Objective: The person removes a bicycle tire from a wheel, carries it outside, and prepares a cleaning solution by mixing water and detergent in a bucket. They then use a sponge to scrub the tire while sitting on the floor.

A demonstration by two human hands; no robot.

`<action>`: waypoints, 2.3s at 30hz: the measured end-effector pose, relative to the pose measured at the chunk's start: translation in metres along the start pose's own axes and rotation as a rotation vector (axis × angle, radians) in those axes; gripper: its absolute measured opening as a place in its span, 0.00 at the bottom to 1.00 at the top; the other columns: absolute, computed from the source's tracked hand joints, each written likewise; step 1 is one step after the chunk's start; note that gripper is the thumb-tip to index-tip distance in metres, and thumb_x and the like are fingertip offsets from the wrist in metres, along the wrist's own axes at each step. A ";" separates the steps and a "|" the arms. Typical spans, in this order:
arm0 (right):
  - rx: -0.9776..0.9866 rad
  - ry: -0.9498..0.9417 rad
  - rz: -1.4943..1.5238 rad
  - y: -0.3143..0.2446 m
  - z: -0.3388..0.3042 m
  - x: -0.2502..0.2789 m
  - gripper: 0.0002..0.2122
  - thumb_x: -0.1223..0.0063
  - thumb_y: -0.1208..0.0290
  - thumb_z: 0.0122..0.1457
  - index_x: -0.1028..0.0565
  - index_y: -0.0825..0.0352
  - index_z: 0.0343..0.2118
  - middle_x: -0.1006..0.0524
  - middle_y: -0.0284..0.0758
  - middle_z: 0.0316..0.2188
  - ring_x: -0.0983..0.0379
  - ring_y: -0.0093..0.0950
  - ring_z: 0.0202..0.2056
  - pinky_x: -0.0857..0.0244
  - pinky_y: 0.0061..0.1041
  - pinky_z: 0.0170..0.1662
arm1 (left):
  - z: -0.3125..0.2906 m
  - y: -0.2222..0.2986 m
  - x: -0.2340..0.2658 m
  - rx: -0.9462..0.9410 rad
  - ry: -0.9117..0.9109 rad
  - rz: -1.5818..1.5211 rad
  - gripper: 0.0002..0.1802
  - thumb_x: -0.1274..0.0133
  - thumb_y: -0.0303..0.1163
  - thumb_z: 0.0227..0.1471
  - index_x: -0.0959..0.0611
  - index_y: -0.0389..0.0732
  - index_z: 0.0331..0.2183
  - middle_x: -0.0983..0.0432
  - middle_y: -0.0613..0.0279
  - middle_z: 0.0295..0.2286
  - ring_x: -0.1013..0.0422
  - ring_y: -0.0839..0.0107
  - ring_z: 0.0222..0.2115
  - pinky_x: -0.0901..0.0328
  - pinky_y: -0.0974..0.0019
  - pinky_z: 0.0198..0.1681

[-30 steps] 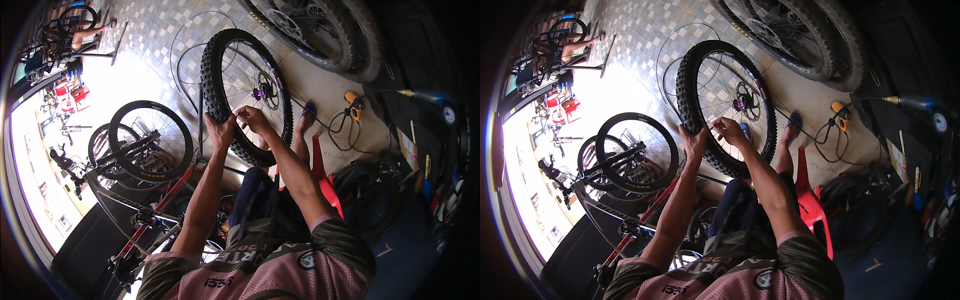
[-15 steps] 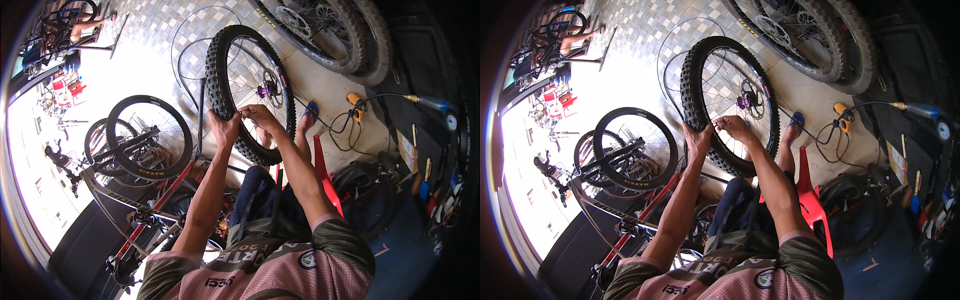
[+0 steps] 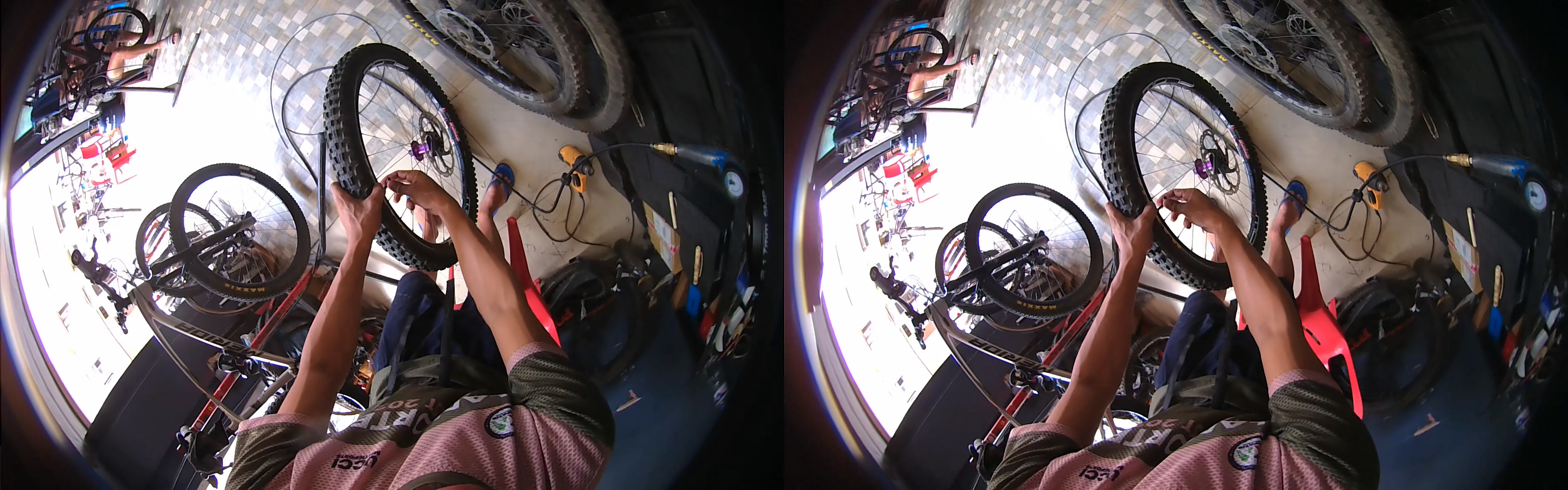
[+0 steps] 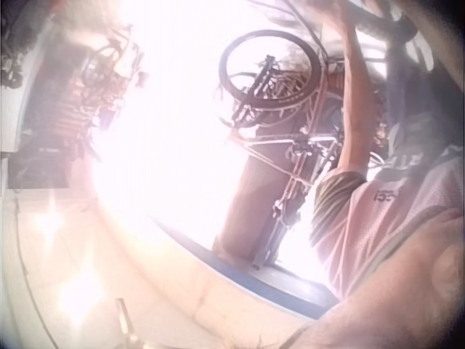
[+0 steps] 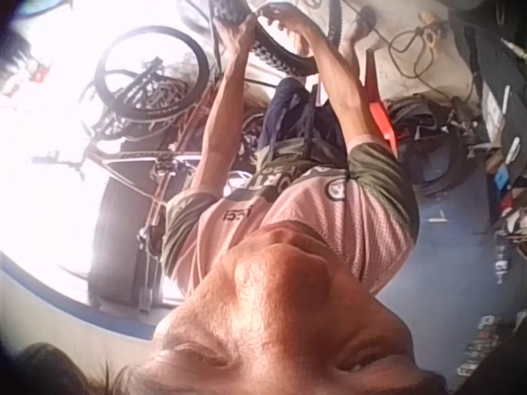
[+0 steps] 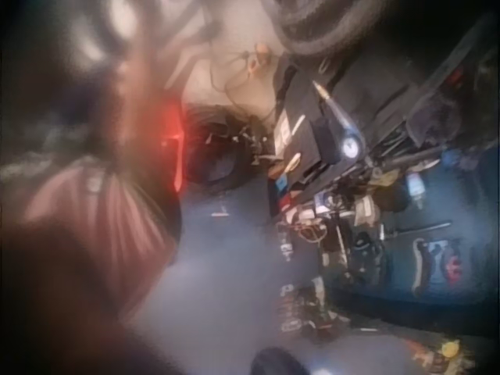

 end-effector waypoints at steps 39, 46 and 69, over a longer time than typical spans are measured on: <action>-0.181 0.051 0.055 0.012 -0.003 0.012 0.07 0.39 0.67 0.62 0.22 0.65 0.37 0.23 0.29 0.22 0.43 0.12 0.13 0.51 0.15 0.16 | -0.025 -0.003 -0.008 -0.011 0.032 -0.014 0.35 0.34 0.40 0.38 0.31 0.29 0.41 0.30 0.43 0.34 0.31 0.50 0.35 0.34 0.47 0.42; -0.124 0.080 -0.078 0.004 -0.004 0.006 0.08 0.43 0.66 0.64 0.21 0.65 0.34 0.22 0.29 0.24 0.35 0.16 0.18 0.45 0.17 0.19 | -0.025 0.006 -0.008 -0.071 0.052 0.027 0.35 0.36 0.42 0.40 0.31 0.30 0.44 0.28 0.43 0.34 0.28 0.52 0.34 0.32 0.51 0.42; 0.388 0.011 -0.441 -0.013 -0.008 0.006 0.12 0.43 0.62 0.68 0.20 0.67 0.42 0.17 0.36 0.39 0.22 0.27 0.44 0.31 0.26 0.51 | -0.017 -0.013 -0.009 -0.025 0.016 0.031 0.40 0.32 0.46 0.40 0.34 0.29 0.42 0.31 0.38 0.36 0.32 0.46 0.39 0.36 0.48 0.47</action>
Point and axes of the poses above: each hand's wrist, its own z-axis towards the middle knuckle, its own x-axis out of the back of the hand, y = z × x, the point moved 10 cm from there along z, towards the middle knuckle
